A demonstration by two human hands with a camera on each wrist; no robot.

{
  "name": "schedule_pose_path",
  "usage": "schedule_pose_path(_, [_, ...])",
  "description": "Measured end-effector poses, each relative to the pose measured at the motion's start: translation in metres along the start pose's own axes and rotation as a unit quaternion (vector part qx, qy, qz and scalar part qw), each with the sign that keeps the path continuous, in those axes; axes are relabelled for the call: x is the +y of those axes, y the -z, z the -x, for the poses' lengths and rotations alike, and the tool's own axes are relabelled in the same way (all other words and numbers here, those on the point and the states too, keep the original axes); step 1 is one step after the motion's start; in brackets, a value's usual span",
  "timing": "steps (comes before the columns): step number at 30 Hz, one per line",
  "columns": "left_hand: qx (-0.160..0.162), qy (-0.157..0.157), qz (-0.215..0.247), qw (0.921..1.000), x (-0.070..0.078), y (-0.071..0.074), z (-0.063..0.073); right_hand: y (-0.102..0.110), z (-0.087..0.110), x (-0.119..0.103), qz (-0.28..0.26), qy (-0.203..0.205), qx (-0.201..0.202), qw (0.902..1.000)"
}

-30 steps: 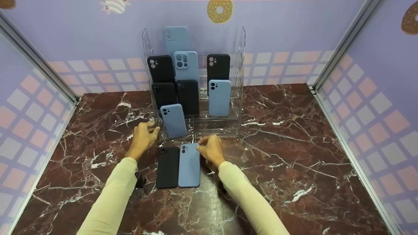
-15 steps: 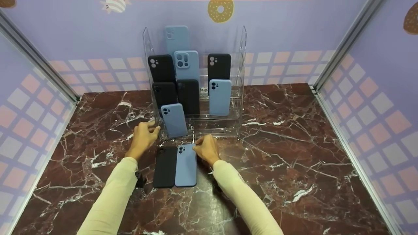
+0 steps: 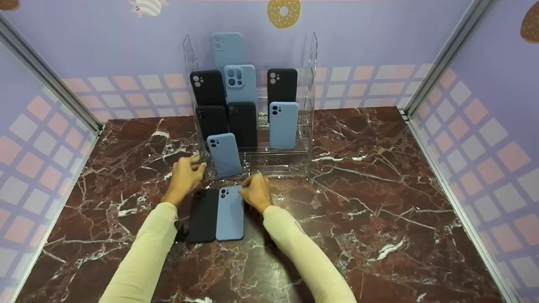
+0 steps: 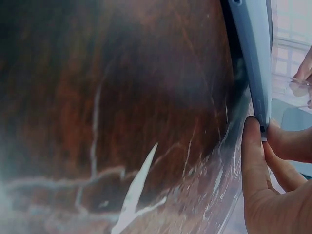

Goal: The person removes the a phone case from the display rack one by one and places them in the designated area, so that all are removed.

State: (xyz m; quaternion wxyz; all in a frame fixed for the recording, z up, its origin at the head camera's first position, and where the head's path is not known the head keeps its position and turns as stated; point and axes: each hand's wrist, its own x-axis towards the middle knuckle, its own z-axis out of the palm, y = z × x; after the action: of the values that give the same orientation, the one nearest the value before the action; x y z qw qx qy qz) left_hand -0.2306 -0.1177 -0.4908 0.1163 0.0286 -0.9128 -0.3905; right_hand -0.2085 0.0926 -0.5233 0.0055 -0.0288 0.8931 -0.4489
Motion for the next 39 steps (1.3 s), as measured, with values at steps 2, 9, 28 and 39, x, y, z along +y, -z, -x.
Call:
schedule_pose_path(2, [-0.001, 0.000, 0.005, 1.0000, 0.000, 0.000, 0.000, -0.002, 0.000, -0.001, -0.002, 0.000, -0.001, 1.0000])
schedule_pose_path(9, [0.000, -0.008, 0.010, 0.9999, 0.001, 0.000, 0.000, -0.008, 0.001, -0.005, 0.004, -0.005, -0.003, 1.0000])
schedule_pose_path(28, [-0.003, -0.002, -0.001, 1.0000, 0.000, 0.000, -0.001, 0.002, 0.000, -0.012, -0.004, 0.002, -0.005, 1.0000])
schedule_pose_path(39, [0.004, -0.005, -0.002, 1.0000, 0.000, 0.000, -0.001, 0.029, -0.014, -0.048, 0.006, 0.061, 0.057, 0.9965])
